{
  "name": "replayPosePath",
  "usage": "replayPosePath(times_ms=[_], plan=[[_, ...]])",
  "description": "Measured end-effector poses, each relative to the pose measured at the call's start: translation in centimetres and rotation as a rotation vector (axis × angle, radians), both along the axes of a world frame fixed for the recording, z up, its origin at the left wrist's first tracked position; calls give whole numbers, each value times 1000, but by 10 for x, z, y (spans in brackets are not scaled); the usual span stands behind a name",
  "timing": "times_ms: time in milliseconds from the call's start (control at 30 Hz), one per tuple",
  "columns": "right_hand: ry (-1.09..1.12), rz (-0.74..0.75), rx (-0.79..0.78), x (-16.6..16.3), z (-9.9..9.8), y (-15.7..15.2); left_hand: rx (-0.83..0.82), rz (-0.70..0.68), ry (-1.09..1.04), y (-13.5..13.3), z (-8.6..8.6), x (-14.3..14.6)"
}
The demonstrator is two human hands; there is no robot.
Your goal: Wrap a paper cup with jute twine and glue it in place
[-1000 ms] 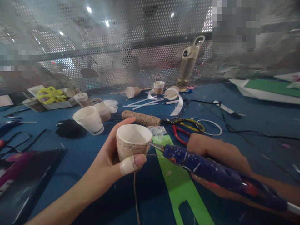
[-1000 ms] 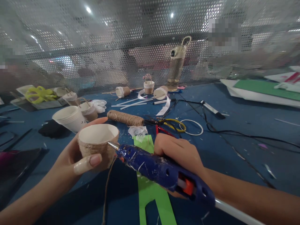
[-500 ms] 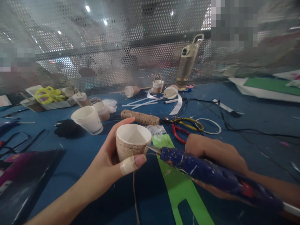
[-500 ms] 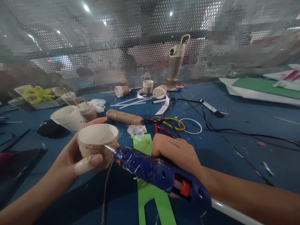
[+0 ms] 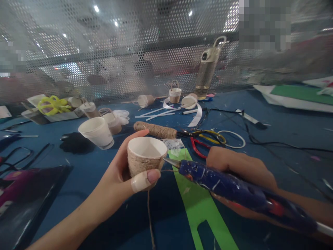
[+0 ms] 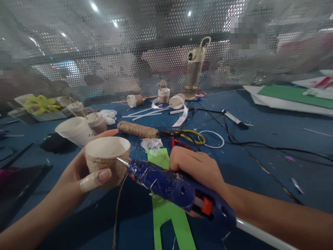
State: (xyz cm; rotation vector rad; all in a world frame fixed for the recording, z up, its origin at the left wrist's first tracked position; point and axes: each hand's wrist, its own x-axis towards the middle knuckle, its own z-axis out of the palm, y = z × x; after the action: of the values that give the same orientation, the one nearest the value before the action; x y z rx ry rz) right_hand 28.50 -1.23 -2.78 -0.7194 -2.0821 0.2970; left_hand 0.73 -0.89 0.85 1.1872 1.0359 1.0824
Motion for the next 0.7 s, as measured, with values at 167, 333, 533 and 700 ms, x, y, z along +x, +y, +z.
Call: replayPosePath(times_ms=[167,333,533,700], plan=[[-16,36,1,2,0,1,8,-3,16,0,0,1],[-14,79,1,5,0,2,11,8,34,0,-1,0],[20,91,-1,4,-2,3,33,5,54,0,-1,0],[17,76,13,1,-1,2,28,3,58,0,-1,0]])
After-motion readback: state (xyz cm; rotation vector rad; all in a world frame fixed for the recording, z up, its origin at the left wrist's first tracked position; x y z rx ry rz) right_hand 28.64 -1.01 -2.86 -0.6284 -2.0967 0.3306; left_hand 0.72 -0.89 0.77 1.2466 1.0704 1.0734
